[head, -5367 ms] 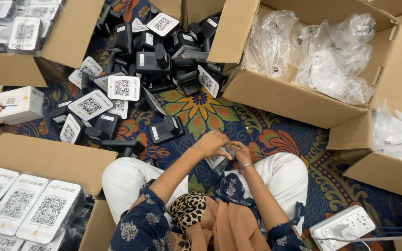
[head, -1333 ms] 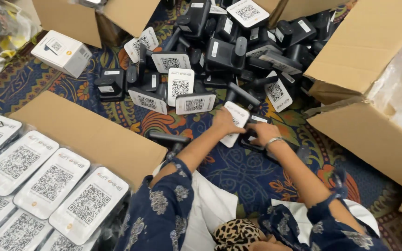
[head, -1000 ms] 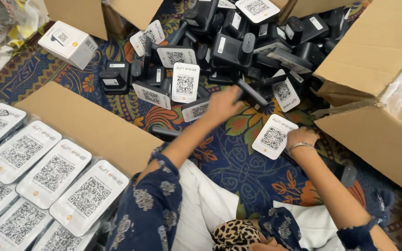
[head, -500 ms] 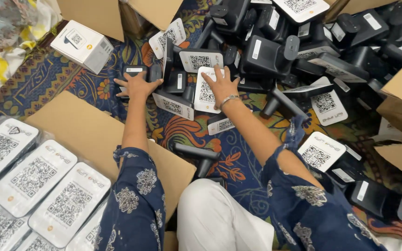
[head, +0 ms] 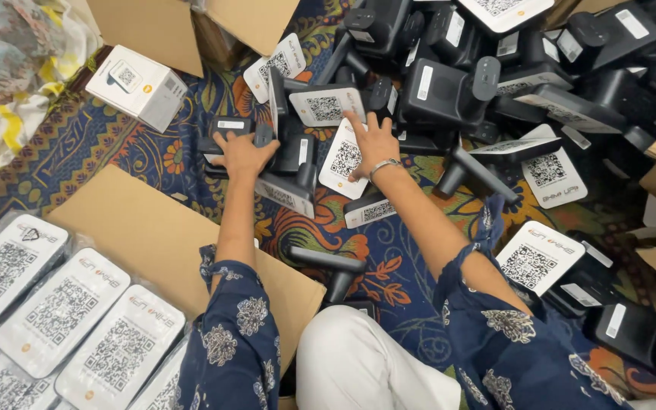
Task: The person packs electronic stands and components with QR codes into plastic bags and cardboard boxes while sitting on the floor.
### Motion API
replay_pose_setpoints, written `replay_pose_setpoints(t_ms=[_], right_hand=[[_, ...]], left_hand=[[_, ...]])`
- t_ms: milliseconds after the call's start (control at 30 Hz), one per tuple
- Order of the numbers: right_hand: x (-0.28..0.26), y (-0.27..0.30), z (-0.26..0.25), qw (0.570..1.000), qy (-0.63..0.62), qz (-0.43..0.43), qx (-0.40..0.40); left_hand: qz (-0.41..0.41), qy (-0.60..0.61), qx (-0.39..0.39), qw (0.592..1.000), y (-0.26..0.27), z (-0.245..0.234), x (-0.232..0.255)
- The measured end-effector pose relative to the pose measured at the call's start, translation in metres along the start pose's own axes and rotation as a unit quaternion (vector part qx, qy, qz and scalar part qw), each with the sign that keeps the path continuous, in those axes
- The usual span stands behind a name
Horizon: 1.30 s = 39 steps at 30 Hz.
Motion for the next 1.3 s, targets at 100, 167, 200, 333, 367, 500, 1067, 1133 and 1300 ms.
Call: replay_pose_setpoints(t_ms=[100, 167, 200, 333, 367, 500, 1067, 1133, 1300], right_hand=[[0.026, 0.011, -0.003, 0.999, -0.009, 0.042, -0.004], [0.044, 0.024, -0.008, 0.998, -0.028, 0.052, -0.012], [0.054, 0.032, -0.010, 0.997, -0.047, 0.061, -0.023], [0.096, 0.073, -0.013, 0.992, -0.067, 0.095, -0.041], [0.109, 0.084, -0.011, 0.991, -0.081, 0.092, -0.049], [0.158, 0.131, -0.017, 0.990, -0.100, 0.071, -0.063], [0.187, 0.298, -0.081, 0.993, 0.096, 0.010, 0.068], [0.161, 0.304, -0.083, 0.995, 0.022, -0.023, 0.093], [0.086, 0.302, -0.071, 0.984, -0.088, -0.148, 0.035]], left_hand=[[0.036, 0.002, 0.008, 0.999, 0.033, 0.000, 0.021], [0.077, 0.003, 0.016, 0.997, 0.045, 0.022, 0.025], [0.113, 0.003, 0.023, 0.993, 0.051, 0.033, 0.027], [0.164, 0.051, 0.058, 0.983, 0.084, 0.059, 0.051], [0.166, 0.061, 0.055, 0.983, 0.090, 0.064, 0.058], [0.195, 0.047, 0.023, 0.979, 0.124, 0.096, 0.087], [0.292, 0.107, -0.284, 0.907, 0.202, 0.142, 0.204], [0.320, 0.033, -0.335, 0.886, 0.188, 0.113, 0.172], [0.311, -0.229, -0.439, 0.811, 0.202, 0.048, 0.098]])
Point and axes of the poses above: each hand's wrist, its own y-axis away from the middle knuckle, its own z-axis out of the palm, x = y × z, the point moved 2 cm from there along -y, towards the middle knuckle, and after that the axes turned 2 degrees about -x, right-handed, at the moved point
